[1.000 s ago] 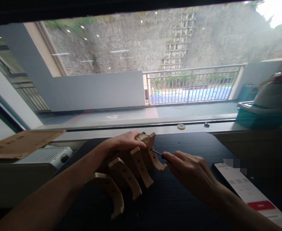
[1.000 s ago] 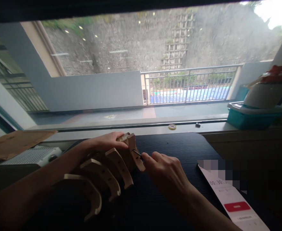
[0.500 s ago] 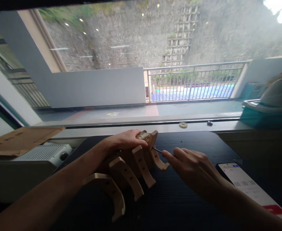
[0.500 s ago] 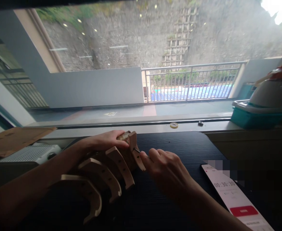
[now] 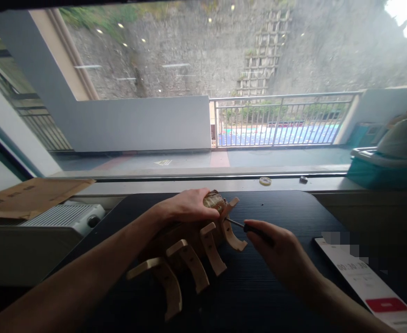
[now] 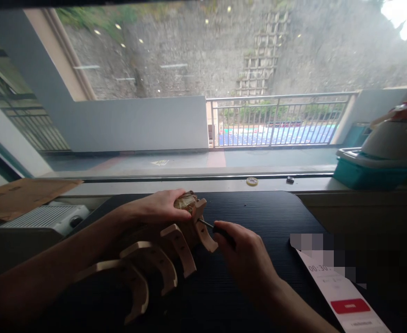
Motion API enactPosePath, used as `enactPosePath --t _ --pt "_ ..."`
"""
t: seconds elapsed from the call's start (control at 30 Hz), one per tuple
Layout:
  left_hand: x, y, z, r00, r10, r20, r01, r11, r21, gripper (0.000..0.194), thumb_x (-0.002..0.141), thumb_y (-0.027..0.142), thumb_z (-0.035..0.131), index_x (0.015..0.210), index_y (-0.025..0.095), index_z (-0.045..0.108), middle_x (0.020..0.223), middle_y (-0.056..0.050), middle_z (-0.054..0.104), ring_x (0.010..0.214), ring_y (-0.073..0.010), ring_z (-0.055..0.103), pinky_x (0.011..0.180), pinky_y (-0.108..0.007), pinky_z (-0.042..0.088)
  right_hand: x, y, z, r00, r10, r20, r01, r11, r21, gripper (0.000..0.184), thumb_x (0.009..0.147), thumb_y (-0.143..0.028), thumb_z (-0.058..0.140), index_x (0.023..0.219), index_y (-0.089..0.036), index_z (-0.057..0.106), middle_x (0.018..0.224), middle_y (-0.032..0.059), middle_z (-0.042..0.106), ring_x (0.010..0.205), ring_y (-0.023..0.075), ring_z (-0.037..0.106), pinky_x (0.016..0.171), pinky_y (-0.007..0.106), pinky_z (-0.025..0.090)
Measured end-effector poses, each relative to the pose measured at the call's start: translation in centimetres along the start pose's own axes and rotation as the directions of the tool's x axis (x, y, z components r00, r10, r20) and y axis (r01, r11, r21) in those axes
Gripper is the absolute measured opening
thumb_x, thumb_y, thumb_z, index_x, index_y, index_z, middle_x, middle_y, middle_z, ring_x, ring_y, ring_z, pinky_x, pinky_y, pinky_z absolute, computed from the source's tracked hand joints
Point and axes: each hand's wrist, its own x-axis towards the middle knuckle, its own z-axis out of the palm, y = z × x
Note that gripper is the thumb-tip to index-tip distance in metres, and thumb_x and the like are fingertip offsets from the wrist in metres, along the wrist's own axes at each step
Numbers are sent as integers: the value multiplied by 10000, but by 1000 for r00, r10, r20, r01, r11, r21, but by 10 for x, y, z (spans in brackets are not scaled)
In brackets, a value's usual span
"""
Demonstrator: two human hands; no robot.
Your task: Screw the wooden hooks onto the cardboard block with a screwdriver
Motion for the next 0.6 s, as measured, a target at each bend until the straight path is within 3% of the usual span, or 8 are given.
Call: enactPosePath --t 0.1,0.2,0.3,0.37,0.4,0.47,0.53,0.6 --pt "-2 2 2 1000 -4 -14 4 1000 19 453 644 520 598 979 217 574 866 -40 660 762 -222 612 598 -275 427 -2 -3 -3 992 96 79 -100 994 51 266 905 -302 505 1124 -196 614 962 46 710 836 182 667 681 263 500" --pt "-3 3 2 1000 -15 -17 16 1000 26 476 640 531 598 989 209 575 884 -49 661 783 -229 614 605 -273 427 -1 -8 -13 989 -119 93 134 976 -173 273 897 -208 495 1150 -179 596 920 56 691 715 181 647 583 276 465" --pt "-4 2 2 1000 1 -1 -1 1000 13 478 644 533 601 997 212 572 903 -49 664 796 -229 614 619 -272 430 1 -10 -19 893 -412 181 449 793 -411 326 861 -57 448 1133 -144 606 770 45 639 577 169 572 473 274 371" --pt "-4 2 1 1000 20 4 -20 1000 3 474 647 527 601 1001 214 571 912 -47 664 795 -223 612 628 -271 432 2 -8 -17 830 -516 213 552 705 -445 342 844 -24 440 1119 -126 615 711 37 614 552 169 550 457 276 346" --pt "-4 2 1 1000 24 9 -24 1000 4 478 649 530 600 1007 213 570 917 -49 663 793 -221 611 629 -271 433 2 -6 -14 829 -528 187 553 721 -418 319 852 -42 450 1109 -124 621 704 35 617 549 165 552 461 275 354" --pt "-4 3 0 1000 13 18 -13 1000 21 497 654 547 588 1016 206 567 920 -57 659 786 -221 608 617 -272 432 2 -1 -4 907 -417 60 417 870 -262 252 880 -124 485 1083 -133 634 743 41 653 590 158 593 504 268 414" --pt "-5 5 -1 1000 -8 17 7 999 53 511 659 561 573 1023 201 562 917 -63 656 783 -226 605 602 -274 427 0 2 5 991 -128 -43 129 992 3 216 893 -239 523 1045 -152 648 830 52 695 695 160 647 595 256 480" --pt "-5 6 -1 1000 -17 2 17 997 78 508 663 560 565 1025 202 560 911 -63 655 788 -228 603 599 -274 424 -1 3 10 989 146 -19 -139 966 217 251 886 -341 541 1030 -171 657 925 59 711 829 173 664 687 251 508"
